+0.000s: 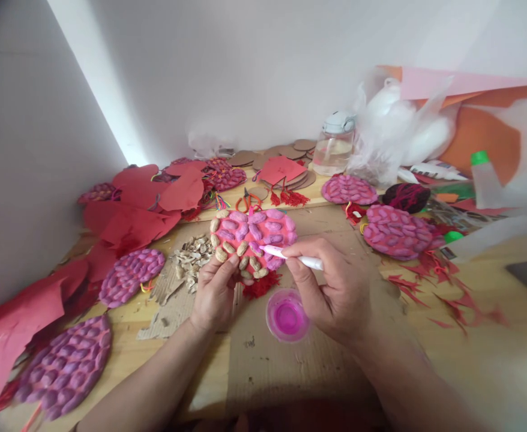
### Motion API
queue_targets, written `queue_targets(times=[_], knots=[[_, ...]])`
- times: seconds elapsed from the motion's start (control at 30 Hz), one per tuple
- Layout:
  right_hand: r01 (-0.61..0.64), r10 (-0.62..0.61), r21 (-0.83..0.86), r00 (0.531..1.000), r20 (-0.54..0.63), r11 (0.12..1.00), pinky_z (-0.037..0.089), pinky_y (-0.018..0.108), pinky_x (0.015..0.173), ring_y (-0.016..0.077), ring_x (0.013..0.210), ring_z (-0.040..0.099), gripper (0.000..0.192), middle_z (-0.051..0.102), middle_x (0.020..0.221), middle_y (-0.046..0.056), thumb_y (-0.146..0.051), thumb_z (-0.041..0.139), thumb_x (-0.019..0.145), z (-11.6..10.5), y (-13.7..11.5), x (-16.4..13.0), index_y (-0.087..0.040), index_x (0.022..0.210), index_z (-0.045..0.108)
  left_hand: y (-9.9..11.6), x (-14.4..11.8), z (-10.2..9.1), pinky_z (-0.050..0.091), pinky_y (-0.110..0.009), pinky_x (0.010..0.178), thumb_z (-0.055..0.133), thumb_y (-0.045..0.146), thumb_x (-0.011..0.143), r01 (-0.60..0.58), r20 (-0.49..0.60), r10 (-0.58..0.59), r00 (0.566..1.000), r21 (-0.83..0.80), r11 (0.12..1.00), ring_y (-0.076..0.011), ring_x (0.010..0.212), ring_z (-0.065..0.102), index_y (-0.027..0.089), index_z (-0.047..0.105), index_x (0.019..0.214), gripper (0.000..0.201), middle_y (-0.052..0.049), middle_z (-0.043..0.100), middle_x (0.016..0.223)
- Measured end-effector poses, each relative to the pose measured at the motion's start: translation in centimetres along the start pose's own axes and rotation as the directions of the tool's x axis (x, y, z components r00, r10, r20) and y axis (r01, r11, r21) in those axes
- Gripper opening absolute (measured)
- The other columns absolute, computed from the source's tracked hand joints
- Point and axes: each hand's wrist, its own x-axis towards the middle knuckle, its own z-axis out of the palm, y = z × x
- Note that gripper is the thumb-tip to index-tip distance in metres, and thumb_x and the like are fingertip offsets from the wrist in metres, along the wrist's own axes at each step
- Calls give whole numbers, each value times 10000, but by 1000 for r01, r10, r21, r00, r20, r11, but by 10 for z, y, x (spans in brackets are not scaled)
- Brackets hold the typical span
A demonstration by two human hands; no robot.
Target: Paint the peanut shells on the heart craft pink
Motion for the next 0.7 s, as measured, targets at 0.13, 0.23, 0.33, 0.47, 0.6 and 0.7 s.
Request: queue_targets(times=[0.13, 0.23, 0.33, 0.47, 0.6, 0.7], knots=[[-19, 20, -19, 1000, 10, 1000, 514, 339, 663, 178, 766, 705, 122, 764, 906, 1, -231, 686, 974, -2, 1, -2, -271, 1086, 715, 0, 2, -1, 566, -231, 537, 916, 497, 778, -12, 5, 12, 1000, 19, 1000, -117, 587, 620, 172, 745, 849, 374, -11, 707, 737], [-30, 30, -18, 999, 11, 999, 496, 335, 665, 162, 750, 675, 97, 750, 886, -2, -232, 688, 971, -4, 4, -4, -261, 1060, 715, 0, 2, -1, 575, -238, 540, 922, 498, 772, -6, 7, 6, 1000, 14, 1000, -118, 589, 626, 172, 746, 848, 378, -11, 714, 741], [-24, 24, 8, 1000, -4, 1000, 505, 333, 681, 156, 753, 676, 117, 751, 889, -1, -213, 685, 969, -3, 4, -4, -251, 1076, 711, 2, 1, 0, 577, -239, 536, 939, 495, 748, -2, -7, 2, 1000, -4, 1000, -116, 585, 620, 173, 743, 836, 387, -8, 707, 731], [-9, 9, 19, 1000, 8, 1000, 540, 343, 691, 181, 793, 721, 127, 766, 908, 7, -217, 684, 972, -1, 3, -2, -267, 1086, 713, 4, 1, 2, 572, -231, 528, 945, 499, 735, -2, -6, 2, 1000, -11, 1000, -114, 588, 613, 174, 744, 838, 396, -6, 700, 732], [-18, 18, -3, 1000, 11, 1000, 525, 339, 636, 174, 723, 695, 99, 747, 861, 1, -232, 688, 972, -1, 2, -2, -275, 1059, 708, 4, 2, 2, 578, -230, 525, 953, 503, 717, 4, -32, -5, 999, -28, 1000, -117, 586, 618, 170, 740, 830, 411, -6, 699, 718], [-19, 19, 7, 1000, 0, 1000, 529, 328, 661, 163, 752, 700, 117, 753, 889, 0, -216, 687, 968, -1, 2, -3, -264, 1072, 713, 4, 2, 2, 579, -235, 520, 956, 499, 713, 7, -31, -8, 999, -27, 1000, -121, 577, 623, 165, 747, 829, 410, -13, 706, 712]])
